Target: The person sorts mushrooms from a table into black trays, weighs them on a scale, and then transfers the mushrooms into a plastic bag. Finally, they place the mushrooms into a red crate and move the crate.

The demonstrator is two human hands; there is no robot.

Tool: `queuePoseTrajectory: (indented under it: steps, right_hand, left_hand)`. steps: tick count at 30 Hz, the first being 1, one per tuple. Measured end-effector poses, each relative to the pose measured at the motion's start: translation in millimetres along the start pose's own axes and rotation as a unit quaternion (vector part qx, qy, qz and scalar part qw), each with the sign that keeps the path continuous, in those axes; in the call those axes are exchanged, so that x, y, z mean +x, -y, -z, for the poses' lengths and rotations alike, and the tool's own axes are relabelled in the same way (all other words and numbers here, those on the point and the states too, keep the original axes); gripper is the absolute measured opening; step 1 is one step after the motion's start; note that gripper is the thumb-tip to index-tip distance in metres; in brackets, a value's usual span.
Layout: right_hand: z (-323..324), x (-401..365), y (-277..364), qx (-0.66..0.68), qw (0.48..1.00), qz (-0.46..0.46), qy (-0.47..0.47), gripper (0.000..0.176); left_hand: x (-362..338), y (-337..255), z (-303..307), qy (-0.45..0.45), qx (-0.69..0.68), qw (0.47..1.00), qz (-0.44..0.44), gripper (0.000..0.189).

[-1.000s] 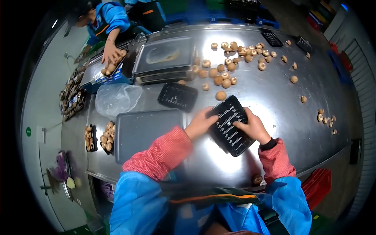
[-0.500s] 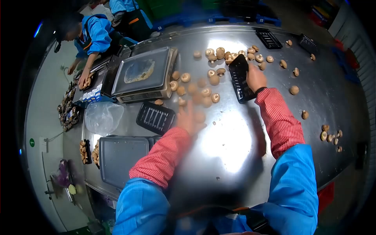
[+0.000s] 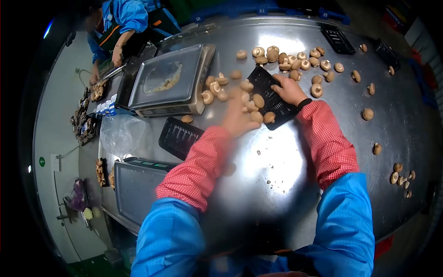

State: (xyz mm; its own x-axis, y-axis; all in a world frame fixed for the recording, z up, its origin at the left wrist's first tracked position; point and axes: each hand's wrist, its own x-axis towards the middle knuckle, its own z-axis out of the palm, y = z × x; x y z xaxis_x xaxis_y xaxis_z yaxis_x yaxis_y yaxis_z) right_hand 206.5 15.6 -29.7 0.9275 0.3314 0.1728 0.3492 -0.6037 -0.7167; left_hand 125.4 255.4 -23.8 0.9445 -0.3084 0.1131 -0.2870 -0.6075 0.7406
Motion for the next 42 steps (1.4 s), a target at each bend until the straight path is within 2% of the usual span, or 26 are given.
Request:
queuePoseTrajectory:
  steps: [2, 3, 6, 7, 10, 11, 14, 16, 18, 21, 22, 24, 26, 28, 30, 31, 32, 34, 36, 37, 38, 39, 40, 42]
  right_hand:
    - [-0.4, -15.9, 9.5, 0.048, 0.998, -0.037, -0.020, 0.030]
    - [-5.3, -24.5, 4.6, 0.062, 0.996, -0.040, -0.046, 0.030]
    - [-26.4, -57.4, 3.3, 0.183, 0.967, -0.160, -0.071, 0.034]
    - [-47.1, -67.3, -13.5, 0.261, 0.946, -0.157, -0.112, 0.037]
    - [-47.2, -106.9, 39.1, 0.456, 0.841, -0.233, -0.178, 0.037]
    - [-52.7, -119.1, 45.4, 0.486, 0.815, -0.242, -0.202, 0.035]
    - [-62.1, -158.4, 60.8, 0.454, 0.817, -0.260, -0.243, 0.037]
    - [-60.0, -183.4, 86.6, 0.445, 0.806, -0.275, -0.277, 0.037]
    - [-61.6, -207.6, 102.9, 0.451, 0.804, -0.285, -0.264, 0.040]
    - [-75.1, -236.6, 123.3, 0.401, 0.837, -0.267, -0.260, 0.046]
    - [-79.4, -246.5, 129.3, 0.353, 0.857, -0.286, -0.242, 0.053]
    - [-73.7, -266.3, 148.6, 0.330, 0.888, -0.247, -0.201, 0.057]
    - [-59.6, -292.9, 160.9, 0.277, 0.914, -0.238, -0.177, 0.055]
    - [-16.6, -314.6, 203.9, 0.308, 0.888, -0.330, -0.088, 0.052]
    - [-8.4, -347.1, 203.4, 0.026, 0.938, -0.327, -0.112, 0.050]
    - [-5.8, -366.1, 206.1, -0.084, 0.930, -0.335, -0.124, 0.053]
    - [-5.2, -388.6, 199.4, -0.218, 0.922, -0.290, -0.132, 0.056]
    - [0.2, -430.6, 202.0, -0.316, 0.888, -0.332, -0.027, 0.060]
    - [-12.6, -459.8, 236.9, -0.271, 0.889, -0.367, 0.044, 0.066]
    - [-26.9, -479.9, 246.8, -0.277, 0.893, -0.335, 0.116, 0.069]
    - [-38.2, -488.7, 269.0, -0.258, 0.898, -0.321, 0.152, 0.059]
    - [-61.0, -512.3, 266.4, -0.209, 0.931, -0.265, 0.142, 0.050]
    - [-81.4, -522.8, 263.0, -0.123, 0.938, -0.280, 0.165, 0.042]
    - [-82.2, -513.5, 273.2, -0.061, 0.961, -0.261, 0.069, 0.035]
  left_hand:
    - [0.8, -16.6, -6.1, -0.028, -0.062, 0.997, 0.041, 0.122]
    - [-1.0, -25.3, -6.4, -0.004, -0.110, 0.993, 0.050, 0.118]
    - [-6.2, -22.4, -43.2, -0.061, -0.206, 0.976, 0.044, 0.114]
    - [-10.7, -39.9, -44.6, -0.090, -0.159, 0.983, 0.025, 0.109]
    - [-32.5, -83.7, -37.4, -0.050, -0.044, 0.997, 0.046, 0.106]
    - [-42.4, -91.7, -35.5, -0.048, -0.016, 0.998, 0.025, 0.104]
    - [-74.8, -127.2, -16.8, 0.014, 0.129, 0.992, 0.011, 0.104]
    - [-92.1, -130.5, -9.0, -0.013, -0.056, 0.996, 0.068, 0.087]
    - [-103.4, -109.4, -18.6, -0.093, -0.296, 0.937, 0.158, 0.076]
    - [-118.2, -77.0, -26.3, -0.085, -0.183, 0.967, 0.158, 0.058]
    - [-125.9, -80.5, -23.0, -0.063, -0.190, 0.968, 0.155, 0.057]
    - [-142.9, -96.2, -12.9, -0.012, -0.204, 0.967, 0.151, 0.054]
    - [-160.2, -107.3, -1.6, -0.008, -0.249, 0.957, 0.148, 0.046]
    - [-175.9, -104.7, 8.6, -0.002, -0.281, 0.948, 0.147, 0.043]
    - [-187.4, -91.0, 22.0, -0.006, -0.264, 0.958, 0.108, 0.044]
    - [-193.1, -89.8, 31.8, 0.006, -0.285, 0.952, 0.110, 0.042]
    - [-199.1, -88.5, 42.0, 0.018, -0.286, 0.952, 0.106, 0.041]
    - [-210.2, -86.3, 58.7, 0.031, -0.299, 0.948, 0.101, 0.040]
    - [-222.6, -91.5, 73.4, 0.039, -0.285, 0.954, 0.082, 0.041]
    - [-226.2, -78.3, 74.3, 0.044, -0.303, 0.949, 0.078, 0.041]
    - [-232.3, -83.0, 79.3, 0.051, -0.321, 0.942, 0.084, 0.041]
    - [-237.7, -81.8, 81.4, 0.056, -0.305, 0.948, 0.076, 0.040]
    - [-242.2, -79.6, 83.4, 0.057, -0.286, 0.954, 0.067, 0.040]
    - [-251.5, -83.5, 84.7, 0.066, -0.267, 0.959, 0.070, 0.040]
